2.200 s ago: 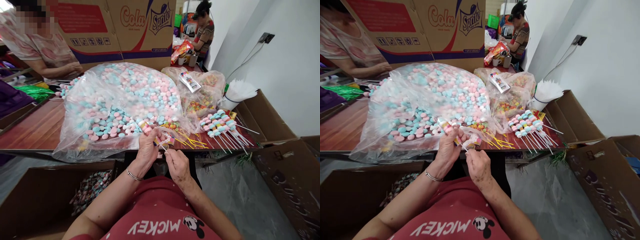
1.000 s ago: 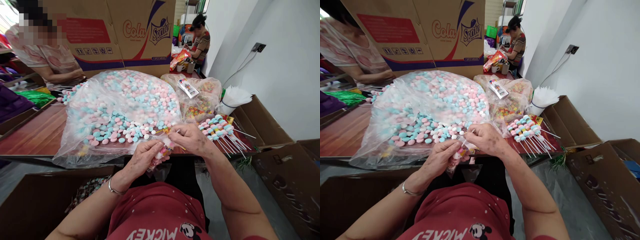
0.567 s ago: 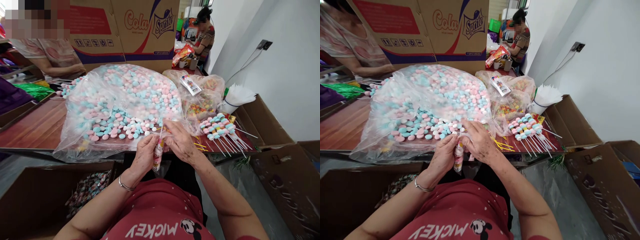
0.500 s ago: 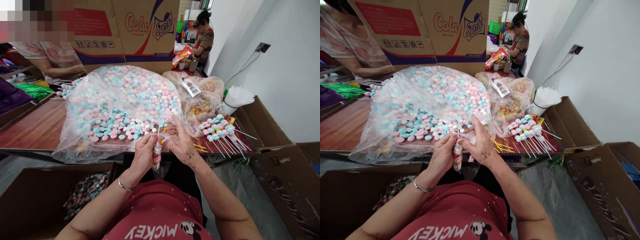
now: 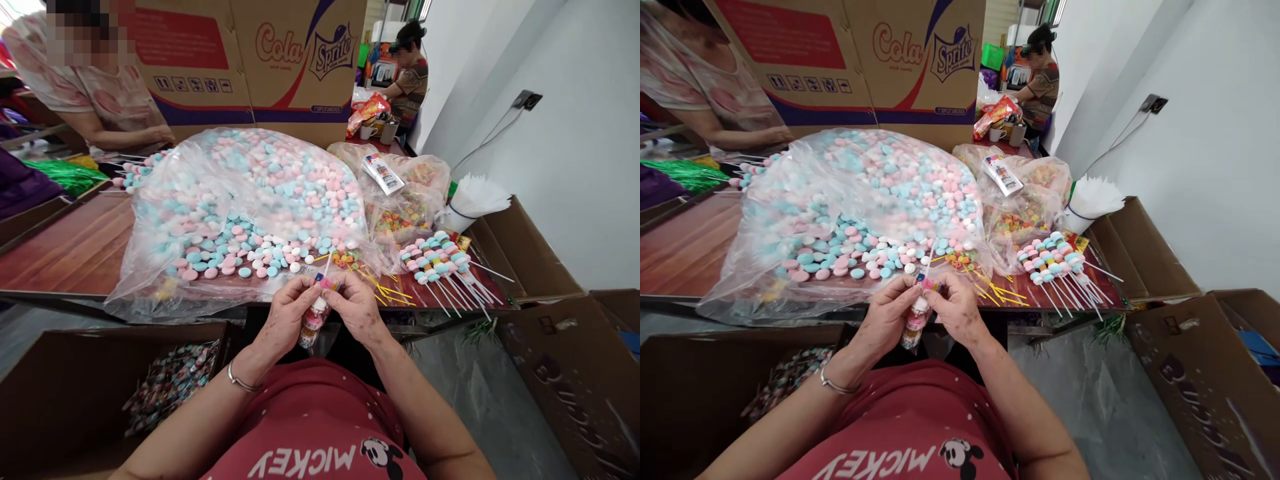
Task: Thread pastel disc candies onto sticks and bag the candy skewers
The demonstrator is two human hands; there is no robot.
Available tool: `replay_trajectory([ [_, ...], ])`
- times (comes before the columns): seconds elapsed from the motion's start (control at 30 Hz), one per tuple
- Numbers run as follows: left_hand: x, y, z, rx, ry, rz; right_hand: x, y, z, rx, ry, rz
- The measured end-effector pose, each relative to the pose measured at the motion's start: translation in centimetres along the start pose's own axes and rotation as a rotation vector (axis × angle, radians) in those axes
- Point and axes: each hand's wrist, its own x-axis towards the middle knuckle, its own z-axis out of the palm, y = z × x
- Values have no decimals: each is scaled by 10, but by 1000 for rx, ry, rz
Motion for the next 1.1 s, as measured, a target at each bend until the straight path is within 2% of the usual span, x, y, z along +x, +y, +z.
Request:
replay_trajectory([
  [0.07,0,5,-5,-14,-30,-56,-1,1,-2,76,-45,-6],
  [0.17,5,13,-16,-33,-213,-264,0,1,-10,174,-193,-14],
  [0.23,8,15,-24,-39,-343,-420,1,4,-16,226,-318,34],
  [0.3,10,14,-31,-45,-420,-520,-1,8,-20,280,-413,101],
  [0.4,8,11,-35,-78,-495,-584,-7,14,-21,284,-428,77],
  [0.53,3,9,-32,-161,-602,-628,-13,12,-20,29,-364,-126],
  [0.63,3,9,-32,-148,-591,-635,-12,8,-24,-259,-434,-292],
  [0.7,4,9,-33,-86,-542,-652,-11,6,-26,-479,-462,-415],
  [0.8,5,10,-35,16,-444,-642,-12,6,-25,-736,-354,-545],
  [0.87,4,13,-36,71,-429,-634,-14,5,-21,-846,-309,-556],
  [0.93,2,18,-37,130,-460,-647,-16,4,-18,-907,-329,-523],
  [1.03,-1,23,-38,194,-484,-642,-16,2,-20,-893,-360,-450],
  [1.1,-2,24,-39,205,-452,-623,-17,0,-24,-855,-300,-410],
])
